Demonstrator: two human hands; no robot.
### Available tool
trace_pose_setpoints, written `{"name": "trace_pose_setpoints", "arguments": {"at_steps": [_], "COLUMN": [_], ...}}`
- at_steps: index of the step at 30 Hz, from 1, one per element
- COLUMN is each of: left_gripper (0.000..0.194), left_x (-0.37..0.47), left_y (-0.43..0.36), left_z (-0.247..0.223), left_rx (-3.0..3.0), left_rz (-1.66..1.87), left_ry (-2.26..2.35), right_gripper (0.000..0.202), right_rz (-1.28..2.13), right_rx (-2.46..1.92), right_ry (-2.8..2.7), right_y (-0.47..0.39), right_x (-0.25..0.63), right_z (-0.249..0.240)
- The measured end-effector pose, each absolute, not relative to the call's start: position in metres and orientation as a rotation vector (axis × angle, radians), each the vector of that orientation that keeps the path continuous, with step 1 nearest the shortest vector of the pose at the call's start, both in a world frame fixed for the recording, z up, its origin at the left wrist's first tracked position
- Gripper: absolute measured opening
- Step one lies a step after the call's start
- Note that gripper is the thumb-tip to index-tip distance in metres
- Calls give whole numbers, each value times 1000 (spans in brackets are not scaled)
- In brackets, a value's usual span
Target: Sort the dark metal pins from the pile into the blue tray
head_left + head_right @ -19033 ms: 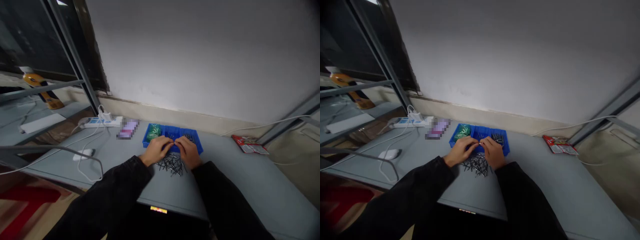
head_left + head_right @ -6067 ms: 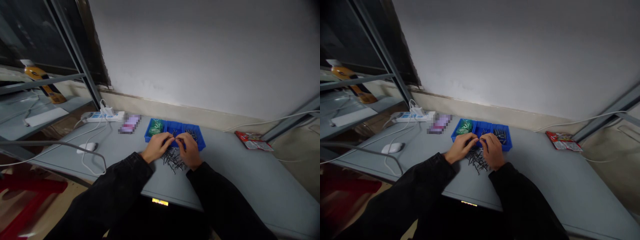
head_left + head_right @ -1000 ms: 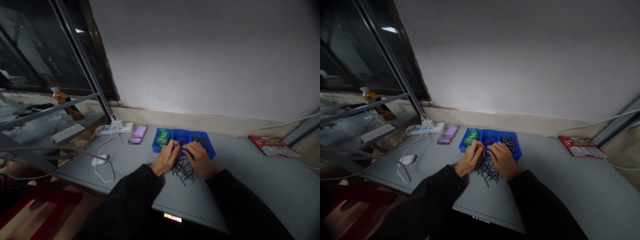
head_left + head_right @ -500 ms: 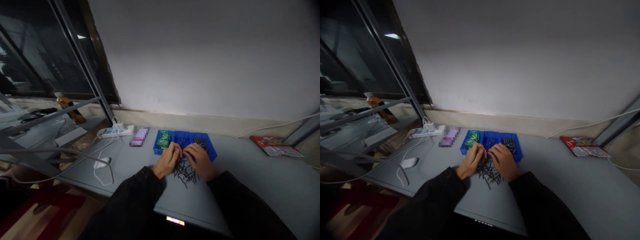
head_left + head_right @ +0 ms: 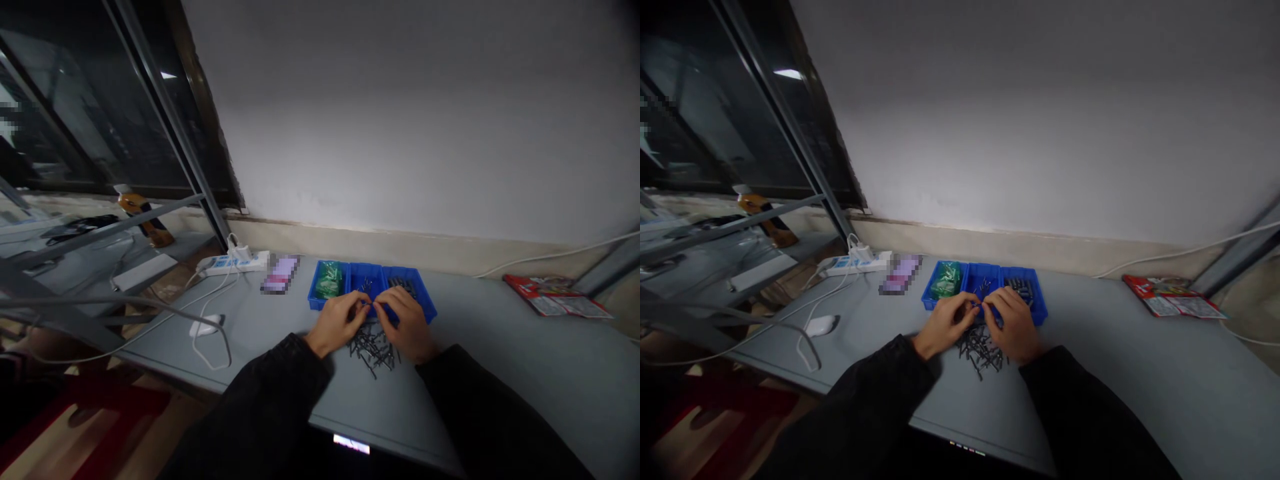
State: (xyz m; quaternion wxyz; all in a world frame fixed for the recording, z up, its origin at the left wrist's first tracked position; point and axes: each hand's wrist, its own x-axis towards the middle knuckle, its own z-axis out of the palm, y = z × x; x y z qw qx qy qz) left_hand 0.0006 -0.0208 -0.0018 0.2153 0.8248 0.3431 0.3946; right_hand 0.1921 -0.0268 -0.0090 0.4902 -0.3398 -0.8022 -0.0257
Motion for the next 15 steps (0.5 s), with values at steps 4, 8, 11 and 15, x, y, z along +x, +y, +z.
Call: {"name": "trace_pose_setpoints", "arguments": {"at_steps": [4, 8, 11, 15], "left_gripper": [17, 15, 13, 11], "left_x": [1, 1, 2, 3], "left_y": [-20, -19, -20, -22], "left_z": [-2, -3, -3, -2], "left_rx": [2323, 2317, 2287, 2244], "left_rz": [1107, 1138, 1160, 1190], "left_ry": [956, 928, 904, 905], "right_gripper": [10, 12, 12, 16], "right_rz": [-56, -37, -21, -45], "right_rx": [-818, -837, -862, -891], "right_ry": [-1953, -1963, -1963, -2014], "right_y": [-29, -31, -31, -27], "right_x": [190, 190, 191, 192], "right_z": [-10, -8, -8, -12]}}
